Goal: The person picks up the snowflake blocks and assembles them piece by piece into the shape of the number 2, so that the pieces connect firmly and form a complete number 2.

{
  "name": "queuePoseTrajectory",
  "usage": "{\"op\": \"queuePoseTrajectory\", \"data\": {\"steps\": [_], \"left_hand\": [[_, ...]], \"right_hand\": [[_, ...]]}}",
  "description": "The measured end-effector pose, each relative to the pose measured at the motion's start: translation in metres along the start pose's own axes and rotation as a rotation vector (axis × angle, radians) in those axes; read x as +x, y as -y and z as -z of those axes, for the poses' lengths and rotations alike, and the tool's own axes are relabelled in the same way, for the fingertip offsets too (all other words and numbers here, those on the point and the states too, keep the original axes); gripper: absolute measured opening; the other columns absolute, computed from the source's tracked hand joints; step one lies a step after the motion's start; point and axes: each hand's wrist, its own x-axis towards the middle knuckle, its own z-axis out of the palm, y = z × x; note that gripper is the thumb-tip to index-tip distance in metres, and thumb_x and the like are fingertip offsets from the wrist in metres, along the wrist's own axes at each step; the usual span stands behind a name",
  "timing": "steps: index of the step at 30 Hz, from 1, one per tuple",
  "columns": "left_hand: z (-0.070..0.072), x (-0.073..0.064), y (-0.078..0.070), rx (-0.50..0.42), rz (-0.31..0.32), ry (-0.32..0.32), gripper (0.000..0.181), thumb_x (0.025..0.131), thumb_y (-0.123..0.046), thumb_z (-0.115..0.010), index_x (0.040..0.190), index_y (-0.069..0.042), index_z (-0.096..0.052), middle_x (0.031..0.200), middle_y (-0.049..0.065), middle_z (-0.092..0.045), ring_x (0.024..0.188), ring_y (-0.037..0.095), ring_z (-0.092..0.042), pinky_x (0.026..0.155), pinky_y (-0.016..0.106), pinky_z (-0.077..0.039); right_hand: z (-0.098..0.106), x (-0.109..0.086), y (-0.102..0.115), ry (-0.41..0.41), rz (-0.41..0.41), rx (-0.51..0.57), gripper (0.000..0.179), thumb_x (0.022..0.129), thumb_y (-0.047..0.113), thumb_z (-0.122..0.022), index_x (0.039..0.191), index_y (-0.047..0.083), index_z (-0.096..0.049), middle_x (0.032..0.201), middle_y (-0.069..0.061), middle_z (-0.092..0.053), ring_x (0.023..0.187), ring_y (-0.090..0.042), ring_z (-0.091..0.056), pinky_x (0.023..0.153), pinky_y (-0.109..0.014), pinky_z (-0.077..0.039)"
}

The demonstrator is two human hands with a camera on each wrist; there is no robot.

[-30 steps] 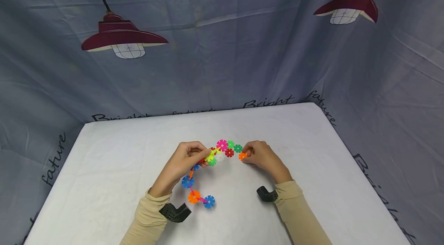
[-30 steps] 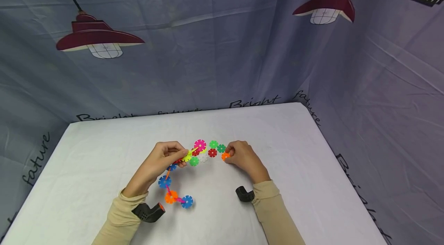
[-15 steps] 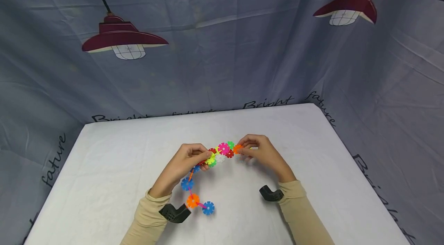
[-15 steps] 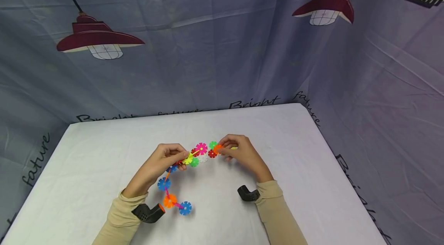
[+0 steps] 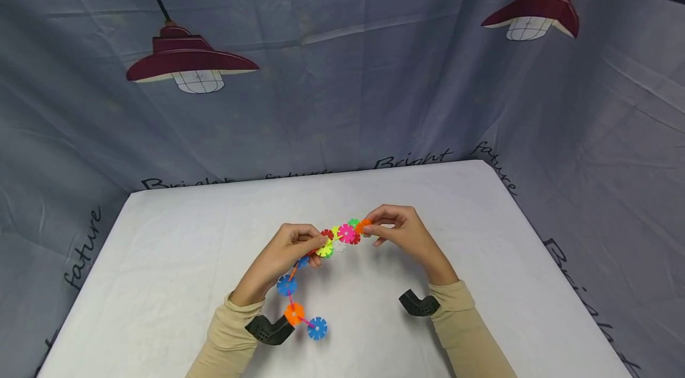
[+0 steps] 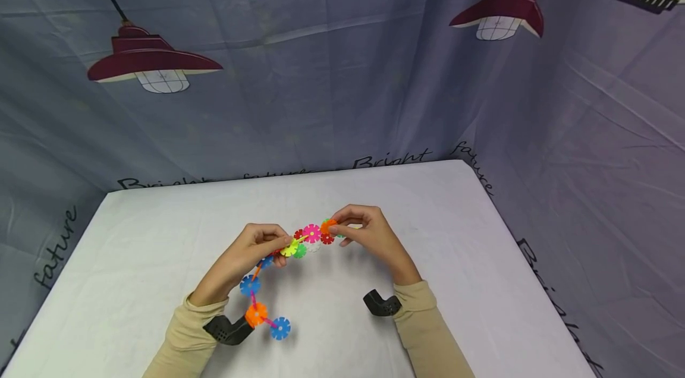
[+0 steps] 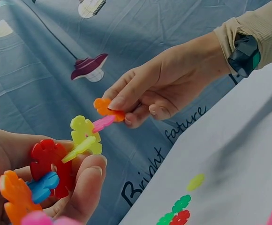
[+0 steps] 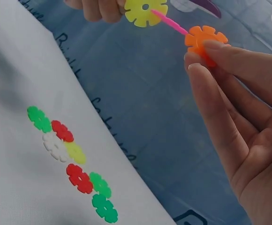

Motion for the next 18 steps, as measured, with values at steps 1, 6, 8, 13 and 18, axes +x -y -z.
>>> {"op": "queuePoseTrajectory", "data": {"steps": [1, 6, 8, 13, 18], "left_hand": [[0.0000, -0.0001, -0.0002, 0.001, 0.000, 0.000, 0.026, 0.103, -0.025, -0.064, 0.103, -0.001, -0.074, 0.078, 0.007, -0.072, 0.070, 0.018, -0.069, 0.072, 0.030, -0.061], [0.0007, -0.0005, -0.0012, 0.019, -0.010, 0.013, 0.026, 0.103, -0.026, -0.065, 0.101, -0.002, -0.074, 0.077, 0.007, -0.072, 0.069, 0.017, -0.069, 0.073, 0.035, -0.062], [0.0009, -0.0005, -0.0015, 0.017, -0.012, 0.022, 0.026, 0.103, -0.026, -0.065, 0.100, -0.001, -0.074, 0.078, 0.007, -0.072, 0.069, 0.017, -0.069, 0.072, 0.035, -0.062], [0.0021, -0.0011, -0.0018, 0.023, 0.005, 0.029, 0.027, 0.101, -0.030, -0.068, 0.099, -0.003, -0.074, 0.078, 0.010, -0.073, 0.070, 0.018, -0.069, 0.067, 0.030, -0.059], [0.0045, -0.0018, -0.0014, 0.050, 0.007, 0.012, 0.027, 0.100, -0.031, -0.069, 0.098, -0.005, -0.075, 0.077, 0.007, -0.073, 0.072, 0.025, -0.071, 0.068, 0.034, -0.060]], "right_hand": [[-0.0003, -0.0001, 0.0005, -0.003, 0.004, -0.007, 0.016, 0.090, 0.006, -0.079, 0.104, 0.001, -0.074, 0.103, -0.017, -0.074, 0.091, -0.025, -0.077, 0.068, -0.039, -0.065], [-0.0011, -0.0004, 0.0019, 0.000, 0.023, -0.041, 0.013, 0.089, 0.006, -0.080, 0.102, 0.004, -0.077, 0.105, -0.017, -0.075, 0.088, -0.021, -0.075, 0.067, -0.039, -0.065], [-0.0014, -0.0007, 0.0020, 0.008, 0.026, -0.052, 0.013, 0.088, 0.006, -0.080, 0.101, 0.005, -0.079, 0.104, -0.016, -0.076, 0.086, -0.018, -0.074, 0.067, -0.039, -0.064], [-0.0022, -0.0015, 0.0024, 0.015, 0.075, -0.104, 0.013, 0.087, 0.006, -0.082, 0.099, 0.007, -0.081, 0.100, -0.013, -0.079, 0.081, -0.012, -0.072, 0.063, -0.037, -0.064], [-0.0041, -0.0012, 0.0041, 0.023, 0.159, -0.155, 0.014, 0.085, 0.002, -0.082, 0.098, 0.007, -0.081, 0.097, -0.012, -0.080, 0.076, -0.014, -0.073, 0.059, -0.035, -0.062]]}}
